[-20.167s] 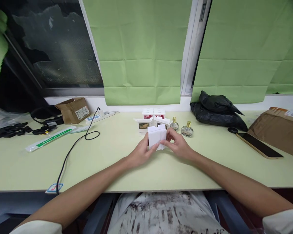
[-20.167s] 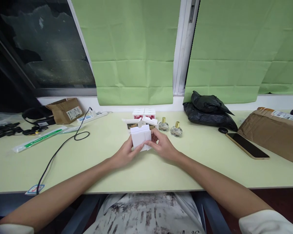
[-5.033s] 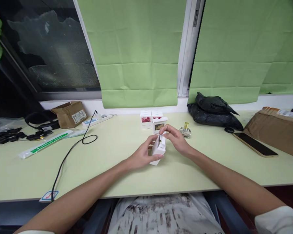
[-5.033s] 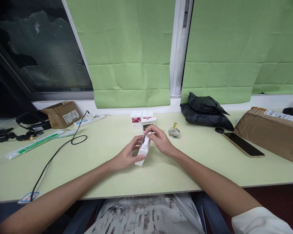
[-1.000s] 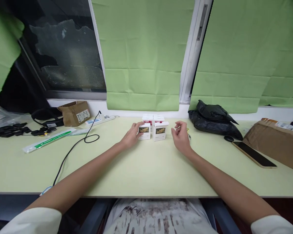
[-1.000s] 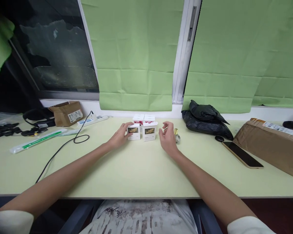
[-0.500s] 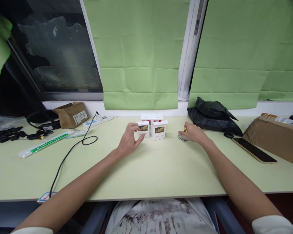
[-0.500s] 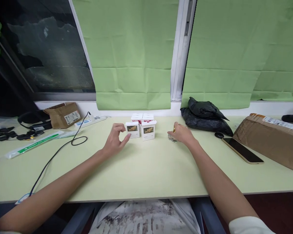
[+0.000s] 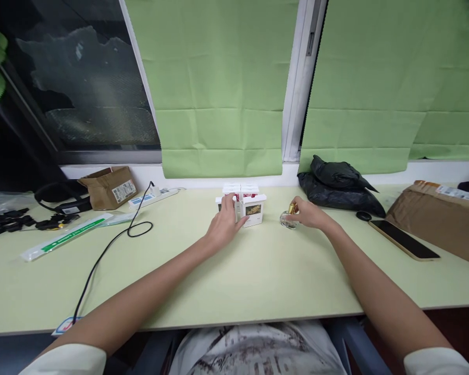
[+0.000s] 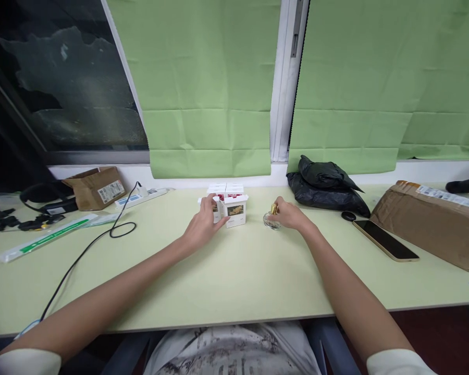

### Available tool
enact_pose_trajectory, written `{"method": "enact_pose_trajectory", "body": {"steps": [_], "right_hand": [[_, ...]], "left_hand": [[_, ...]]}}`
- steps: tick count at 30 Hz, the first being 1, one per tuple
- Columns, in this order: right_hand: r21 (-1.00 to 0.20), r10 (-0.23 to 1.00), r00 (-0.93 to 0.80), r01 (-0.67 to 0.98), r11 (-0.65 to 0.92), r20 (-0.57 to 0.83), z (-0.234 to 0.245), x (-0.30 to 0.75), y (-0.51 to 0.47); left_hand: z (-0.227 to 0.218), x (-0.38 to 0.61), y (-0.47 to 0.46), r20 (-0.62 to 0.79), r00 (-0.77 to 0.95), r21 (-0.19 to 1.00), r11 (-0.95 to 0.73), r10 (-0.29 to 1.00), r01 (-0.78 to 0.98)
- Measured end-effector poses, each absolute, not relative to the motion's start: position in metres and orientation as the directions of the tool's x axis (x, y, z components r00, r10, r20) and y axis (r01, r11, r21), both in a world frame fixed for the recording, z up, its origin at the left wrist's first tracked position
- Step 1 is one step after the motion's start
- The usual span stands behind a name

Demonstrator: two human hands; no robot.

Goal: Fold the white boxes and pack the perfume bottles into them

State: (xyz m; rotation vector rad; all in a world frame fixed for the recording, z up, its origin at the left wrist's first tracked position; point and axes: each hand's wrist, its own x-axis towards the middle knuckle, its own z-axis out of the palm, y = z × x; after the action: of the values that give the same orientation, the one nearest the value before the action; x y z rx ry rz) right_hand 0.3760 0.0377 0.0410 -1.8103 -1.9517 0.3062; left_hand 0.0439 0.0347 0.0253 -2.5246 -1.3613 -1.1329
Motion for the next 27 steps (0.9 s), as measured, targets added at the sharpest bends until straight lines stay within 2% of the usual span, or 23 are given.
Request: {"method": "enact_pose_trajectory", "body": {"steps": [2, 4, 8, 10, 13, 15, 18, 20, 21, 23, 27], "right_hand": [[-0.488, 0.987, -0.018, 0.868, 0.094, 0.158, 0.041, 0.375, 0.038], [-0.506, 0.991, -0.027, 0.858, 0.092, 0.135, 0.041, 0.375, 0.038], [-0.477, 0.994, -0.036, 0.875, 0.084, 0.108, 0.047, 0.374, 0.036], [-0.455, 0.995, -0.019, 0.888, 0.060, 0.095, 0.051, 0.377, 0.034], [-0.477, 0.989, 0.011, 0.877, 0.061, 0.147, 0.056, 0.382, 0.032], [-0.516, 0.957, 0.046, 0.849, 0.114, 0.287, 0.059, 0.382, 0.031], [-0.643, 0.855, 0.062, 0.687, 0.337, 0.515, 0.063, 0.366, 0.025], [-0.706, 0.772, 0.042, 0.438, 0.556, 0.634, 0.065, 0.345, 0.016], [-0.694, 0.727, 0.028, 0.329, 0.641, 0.686, 0.065, 0.333, 0.010], [-0.655, 0.673, -0.012, 0.213, 0.724, 0.740, 0.065, 0.310, -0.006], [-0.570, 0.611, -0.125, 0.254, 0.781, 0.782, 0.056, 0.281, -0.034]], "left_hand": [[0.029, 0.050, 0.040, 0.623, 0.313, 0.281, -0.579, 0.717, 0.765], [0.031, 0.056, 0.044, 0.639, 0.317, 0.237, -0.571, 0.701, 0.786], [0.033, 0.064, 0.047, 0.694, 0.407, 0.074, -0.622, 0.594, 0.780], [0.034, 0.065, 0.045, 0.691, 0.468, 0.073, -0.698, 0.550, 0.713], [0.034, 0.061, 0.037, 0.629, 0.573, 0.144, -0.803, 0.525, 0.578], [0.033, 0.053, 0.030, 0.563, 0.649, 0.169, -0.840, 0.512, 0.516], [0.032, 0.038, 0.018, 0.473, 0.708, 0.233, -0.849, 0.525, 0.474], [0.031, 0.028, 0.011, 0.451, 0.670, 0.309, -0.807, 0.590, 0.503], [0.031, 0.024, 0.008, 0.446, 0.635, 0.348, -0.776, 0.631, 0.527], [0.031, 0.017, 0.004, 0.436, 0.560, 0.417, -0.710, 0.704, 0.568], [0.033, 0.010, 0.001, 0.401, 0.450, 0.518, -0.603, 0.798, 0.607]]}}
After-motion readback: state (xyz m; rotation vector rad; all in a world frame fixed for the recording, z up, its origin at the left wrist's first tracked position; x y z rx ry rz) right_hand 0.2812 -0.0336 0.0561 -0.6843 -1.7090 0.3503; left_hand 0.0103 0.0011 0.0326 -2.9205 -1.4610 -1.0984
